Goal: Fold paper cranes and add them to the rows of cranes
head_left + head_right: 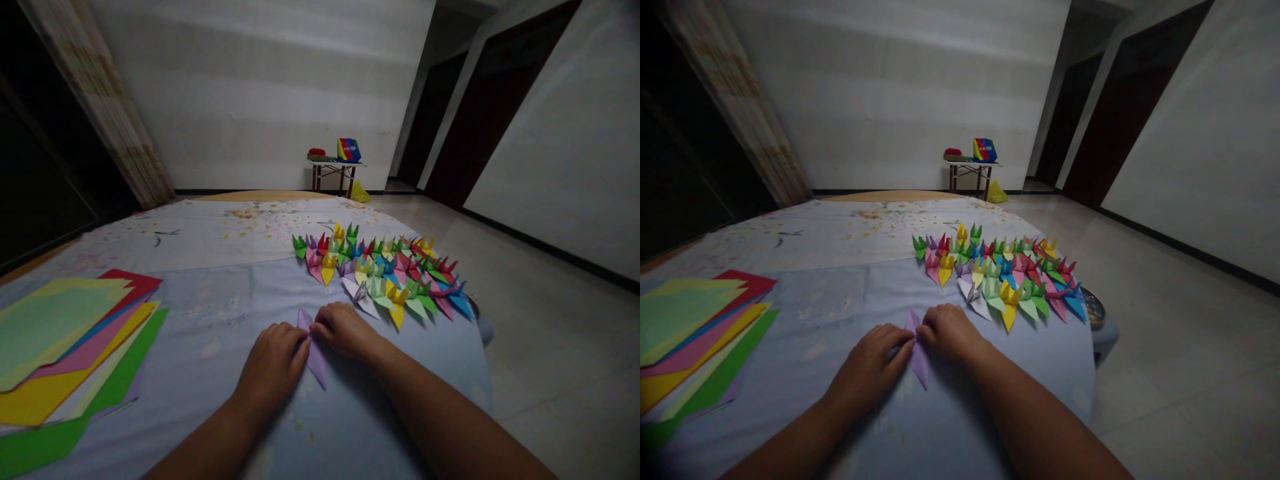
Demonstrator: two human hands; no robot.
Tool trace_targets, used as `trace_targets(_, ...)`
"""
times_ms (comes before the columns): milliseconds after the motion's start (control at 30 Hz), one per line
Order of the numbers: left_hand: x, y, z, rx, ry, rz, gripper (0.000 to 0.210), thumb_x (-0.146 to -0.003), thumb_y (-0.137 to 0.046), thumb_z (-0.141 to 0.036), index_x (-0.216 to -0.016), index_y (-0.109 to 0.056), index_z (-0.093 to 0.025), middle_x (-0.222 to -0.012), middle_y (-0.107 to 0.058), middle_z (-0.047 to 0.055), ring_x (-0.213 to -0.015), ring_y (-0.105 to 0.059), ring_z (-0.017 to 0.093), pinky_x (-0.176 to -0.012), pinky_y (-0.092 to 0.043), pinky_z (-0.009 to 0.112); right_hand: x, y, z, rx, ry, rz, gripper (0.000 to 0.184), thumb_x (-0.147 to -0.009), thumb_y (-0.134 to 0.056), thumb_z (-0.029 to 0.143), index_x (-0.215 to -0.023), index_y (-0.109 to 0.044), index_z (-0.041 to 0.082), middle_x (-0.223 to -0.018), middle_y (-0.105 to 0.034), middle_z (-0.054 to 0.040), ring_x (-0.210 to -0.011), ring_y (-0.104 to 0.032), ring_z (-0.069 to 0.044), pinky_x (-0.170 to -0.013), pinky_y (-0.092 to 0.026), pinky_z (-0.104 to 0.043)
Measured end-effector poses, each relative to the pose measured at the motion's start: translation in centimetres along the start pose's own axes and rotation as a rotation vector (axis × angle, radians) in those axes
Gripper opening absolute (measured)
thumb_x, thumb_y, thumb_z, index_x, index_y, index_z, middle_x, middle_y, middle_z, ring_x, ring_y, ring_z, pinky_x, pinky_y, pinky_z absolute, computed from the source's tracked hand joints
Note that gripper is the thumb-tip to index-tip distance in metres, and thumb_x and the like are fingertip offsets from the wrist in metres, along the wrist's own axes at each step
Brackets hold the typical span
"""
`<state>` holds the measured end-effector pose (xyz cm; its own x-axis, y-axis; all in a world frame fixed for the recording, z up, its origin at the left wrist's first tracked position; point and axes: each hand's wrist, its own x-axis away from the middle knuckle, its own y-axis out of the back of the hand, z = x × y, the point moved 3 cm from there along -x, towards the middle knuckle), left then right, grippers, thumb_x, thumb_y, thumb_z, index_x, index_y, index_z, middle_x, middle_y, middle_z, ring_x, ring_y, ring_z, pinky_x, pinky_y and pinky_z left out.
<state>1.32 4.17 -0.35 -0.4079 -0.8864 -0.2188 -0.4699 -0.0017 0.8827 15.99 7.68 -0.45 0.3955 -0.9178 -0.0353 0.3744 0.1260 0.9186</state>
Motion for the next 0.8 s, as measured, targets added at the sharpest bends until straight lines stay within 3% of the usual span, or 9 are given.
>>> trace_targets(167, -0.4, 0.6, 0.5, 0.234, 0.110, -0.021, 0.031, -0.087, -0.039, -0.036, -0.089, -0.066, -0.021, -0.086, -0.065, 0.005, -0.085, -0.057, 0.021, -0.079, -0.041, 0.031, 0.3, 0.1, 0.2, -0.353, 0.101, 0.000, 0.021, -0.085, -0.048, 0.031, -0.095, -0.060, 0.017, -0.084, -0.063, -0.0025, -0.074, -0.055, -0.012, -0.067, -0.039, -0.022)
trace_targets(267, -0.8, 1.0, 1.1, 0.468, 0.198, -0.044, 0.037, -0.086, -0.037, -0.044, -0.081, -0.065, -0.019, -0.078, -0.065, 0.004, -0.078, -0.058, 0.020, -0.071, -0.043, 0.029, 0.5, 0.5, 0.8, -0.489, 0.188, -0.025, 0.023, -0.088, -0.043, 0.028, -0.101, -0.059, 0.017, -0.093, -0.063, -0.0033, -0.084, -0.055, -0.013, -0.075, -0.041, -0.023)
trace_targets(433, -1.3, 0.6, 2.4, 0.708, 0.414, -0.037, 0.037, -0.071, -0.055, -0.053, -0.069, -0.059, -0.016, -0.052, -0.053, -0.003, -0.046, -0.047, 0.012, -0.048, -0.036, 0.023, 0.9, 0.9, 1.4, -0.508, 0.283, -0.127, 0.033, -0.087, -0.039, 0.020, -0.118, -0.049, 0.018, -0.105, -0.060, -0.0056, -0.096, -0.053, -0.015, -0.088, -0.038, -0.030)
trace_targets(533, -1.4, 0.5, 2.7, 0.774, 0.471, -0.054, 0.038, -0.067, -0.059, -0.053, -0.070, -0.059, -0.015, -0.052, -0.053, -0.004, -0.043, -0.044, 0.011, -0.044, -0.033, 0.022, 1.0, 0.9, 1.3, -0.519, 0.321, -0.134, 0.043, -0.083, -0.036, 0.012, -0.126, -0.041, 0.018, -0.105, -0.060, -0.0056, -0.096, -0.053, -0.015, -0.089, -0.039, -0.031)
trace_targets(800, -1.5, 0.1, 2.8, 0.911, 0.481, -0.030, 0.035, -0.069, -0.059, -0.050, -0.066, -0.056, -0.015, -0.053, -0.051, -0.004, -0.050, -0.048, 0.011, -0.050, -0.038, 0.022, 0.8, 1.0, 1.2, -0.421, 0.455, -0.074, 0.057, -0.059, -0.041, -0.006, -0.102, -0.063, 0.023, -0.106, -0.059, -0.0024, -0.100, -0.050, -0.015, -0.090, -0.038, -0.031)
